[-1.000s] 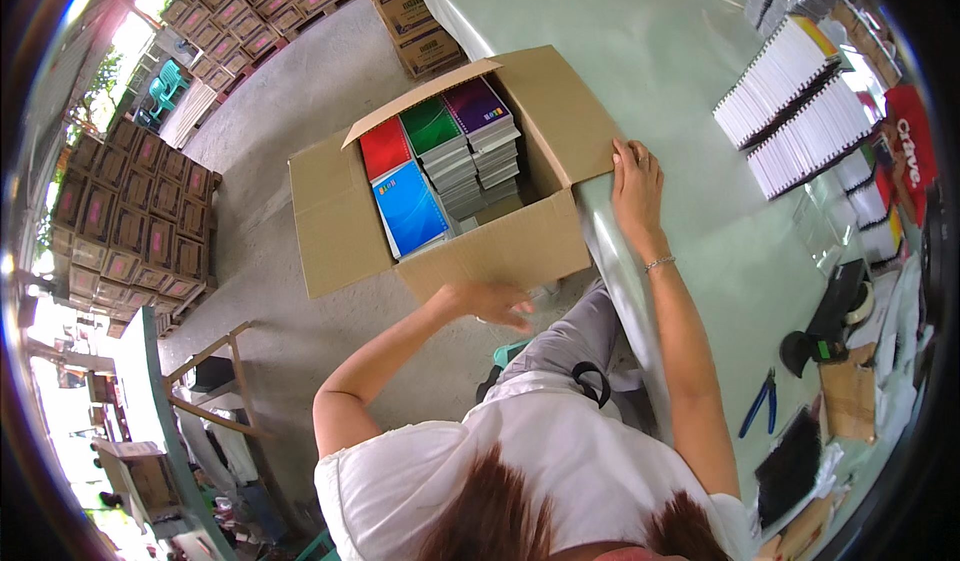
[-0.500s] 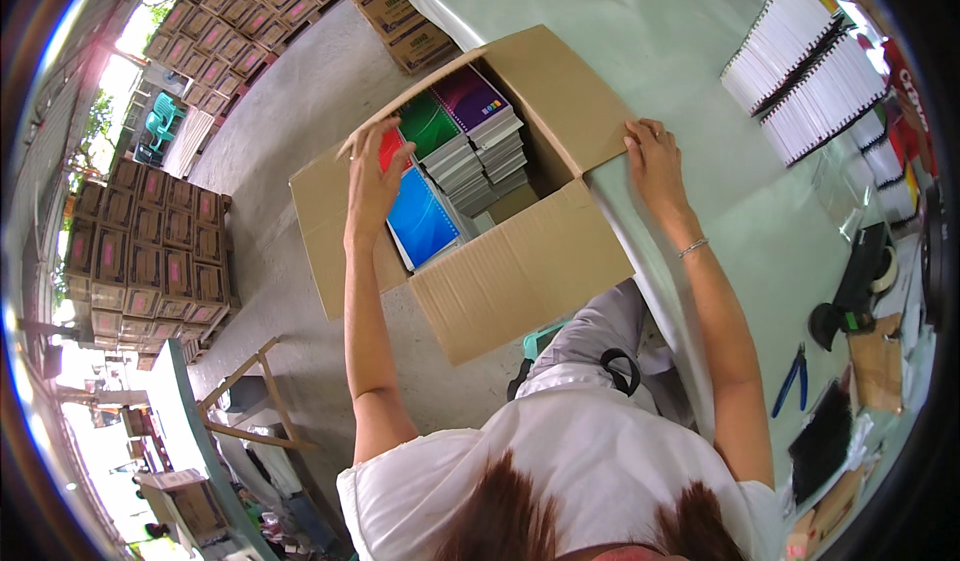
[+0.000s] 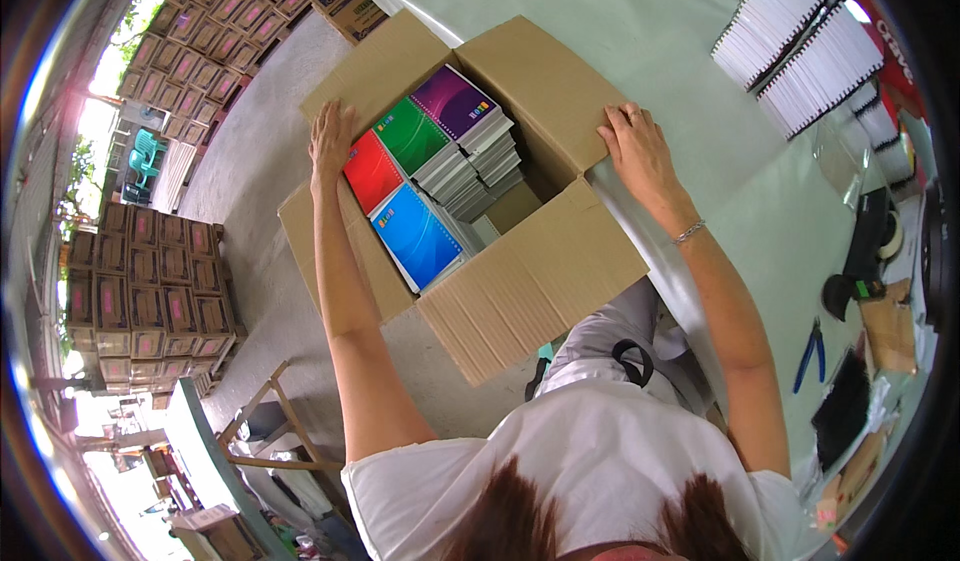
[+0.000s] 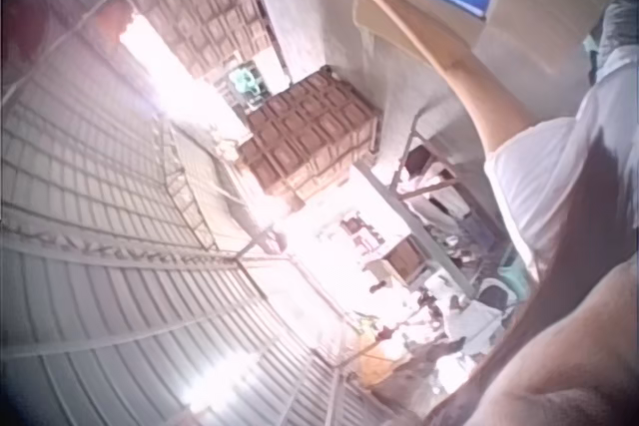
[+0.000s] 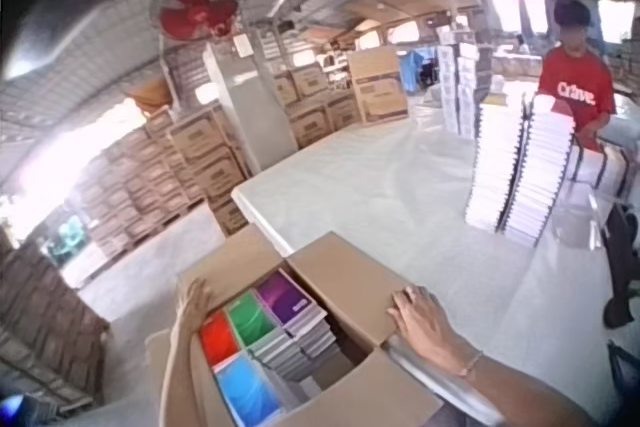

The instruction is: The person uses blue pliers to clip the spiral binding of a stack of notebooks and then places the notebooks into a cardboard box.

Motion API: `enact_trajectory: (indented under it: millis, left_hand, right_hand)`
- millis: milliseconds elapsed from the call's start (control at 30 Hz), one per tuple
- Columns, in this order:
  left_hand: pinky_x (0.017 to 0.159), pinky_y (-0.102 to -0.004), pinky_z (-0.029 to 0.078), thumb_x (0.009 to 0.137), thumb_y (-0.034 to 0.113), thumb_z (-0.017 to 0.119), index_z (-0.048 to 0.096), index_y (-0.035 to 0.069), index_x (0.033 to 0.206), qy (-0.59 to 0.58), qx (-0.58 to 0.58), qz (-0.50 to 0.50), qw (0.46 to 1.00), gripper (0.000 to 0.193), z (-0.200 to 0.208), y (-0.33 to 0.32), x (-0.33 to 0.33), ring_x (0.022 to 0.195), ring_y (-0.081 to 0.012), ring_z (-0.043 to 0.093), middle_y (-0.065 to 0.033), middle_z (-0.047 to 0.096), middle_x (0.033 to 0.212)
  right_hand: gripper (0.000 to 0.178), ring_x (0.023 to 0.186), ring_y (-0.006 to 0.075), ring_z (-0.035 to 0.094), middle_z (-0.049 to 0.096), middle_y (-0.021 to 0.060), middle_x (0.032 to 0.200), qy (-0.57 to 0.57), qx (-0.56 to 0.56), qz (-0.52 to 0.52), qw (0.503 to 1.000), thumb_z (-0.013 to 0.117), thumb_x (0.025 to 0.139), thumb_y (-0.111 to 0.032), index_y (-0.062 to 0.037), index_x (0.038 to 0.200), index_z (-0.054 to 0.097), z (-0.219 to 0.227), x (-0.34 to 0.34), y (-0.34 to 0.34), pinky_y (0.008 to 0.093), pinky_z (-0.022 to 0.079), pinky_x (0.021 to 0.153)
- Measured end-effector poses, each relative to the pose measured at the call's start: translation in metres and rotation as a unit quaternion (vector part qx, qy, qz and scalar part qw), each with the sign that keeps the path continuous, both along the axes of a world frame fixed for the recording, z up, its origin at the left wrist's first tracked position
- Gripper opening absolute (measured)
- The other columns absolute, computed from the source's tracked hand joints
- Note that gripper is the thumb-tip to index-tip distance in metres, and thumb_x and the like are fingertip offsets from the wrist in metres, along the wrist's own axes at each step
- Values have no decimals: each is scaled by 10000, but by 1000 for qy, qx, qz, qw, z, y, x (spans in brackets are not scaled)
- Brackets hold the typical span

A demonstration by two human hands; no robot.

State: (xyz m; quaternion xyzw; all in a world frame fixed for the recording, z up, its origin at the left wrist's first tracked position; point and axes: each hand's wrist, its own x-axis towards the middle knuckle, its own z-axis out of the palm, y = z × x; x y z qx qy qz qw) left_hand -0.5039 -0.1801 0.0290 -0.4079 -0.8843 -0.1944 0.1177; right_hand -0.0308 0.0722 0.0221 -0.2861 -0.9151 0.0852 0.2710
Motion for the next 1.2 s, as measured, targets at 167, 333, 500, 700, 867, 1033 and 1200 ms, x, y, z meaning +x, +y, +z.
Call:
enact_trajectory:
  millis: [167, 333, 500, 700, 867, 1033, 1200]
  left_hand:
    - [1155, -426, 335, 1005, 654, 338, 535, 90, 1438, -126, -4, -5, 992, 737, -4, 7, 7, 1410, -324, 439, -199, 547, 1442]
    - [1034, -475, 445, 979, 721, 286, 662, 56, 1280, -189, -85, 72, 976, 822, 18, 21, 36, 1208, -392, 610, -243, 676, 1211]
    - [1007, -491, 459, 963, 751, 270, 719, 104, 1208, -155, -128, 108, 974, 825, 18, 26, 48, 1190, -401, 617, -238, 684, 1194]
    - [1028, -475, 454, 982, 711, 311, 695, 158, 1268, -111, -85, 116, 983, 731, 14, 25, 57, 1221, -374, 603, -181, 668, 1265]
    - [1051, -460, 445, 996, 661, 376, 653, 176, 1334, -84, -66, 120, 987, 653, 12, 26, 61, 1266, -337, 580, -128, 621, 1368]
    - [1057, -453, 447, 984, 676, 392, 661, 184, 1326, -67, -50, 133, 988, 657, 10, 28, 62, 1275, -314, 581, -99, 627, 1372]
    - [1074, -445, 430, 961, 711, 389, 671, 190, 1319, -68, -43, 143, 986, 692, 1, 22, 51, 1289, -313, 569, -110, 618, 1380]
  right_hand:
    - [280, 1089, 322, 575, 583, 185, 1199, -9, 12, -2, 1000, 569, 1012, -194, 16, 1196, 589, 2, -1, -1, 447, 468, 953]
    - [290, 1118, 341, 558, 567, 174, 1226, 8, 54, -33, 998, 594, 997, -201, -14, 1218, 614, 20, -21, -24, 454, 465, 953]
    - [318, 1081, 354, 606, 643, 206, 1156, 125, -278, 222, 926, 652, 973, -249, 9, 1158, 677, 21, -78, -87, 421, 474, 961]
    - [847, 1217, 293, 593, 629, 241, 1290, -162, -622, 233, 729, 644, 903, -649, 54, 1367, 557, -17, -149, -137, 376, 459, 1038]
    - [1337, 1319, 393, 522, 519, 324, 1415, -174, -666, 288, 666, 512, 653, -983, 142, 1375, 509, -59, -170, -157, 421, 419, 1086]
    - [1049, 1256, 226, 548, 557, 193, 1398, -164, -717, 284, 614, 711, 790, -731, 30, 1461, 442, -71, -183, -175, 371, 469, 1046]
    - [1318, 1331, 343, 508, 510, 300, 1421, -153, -710, 343, 596, 634, 649, -903, 151, 1414, 433, -62, -174, -178, 389, 429, 1087]
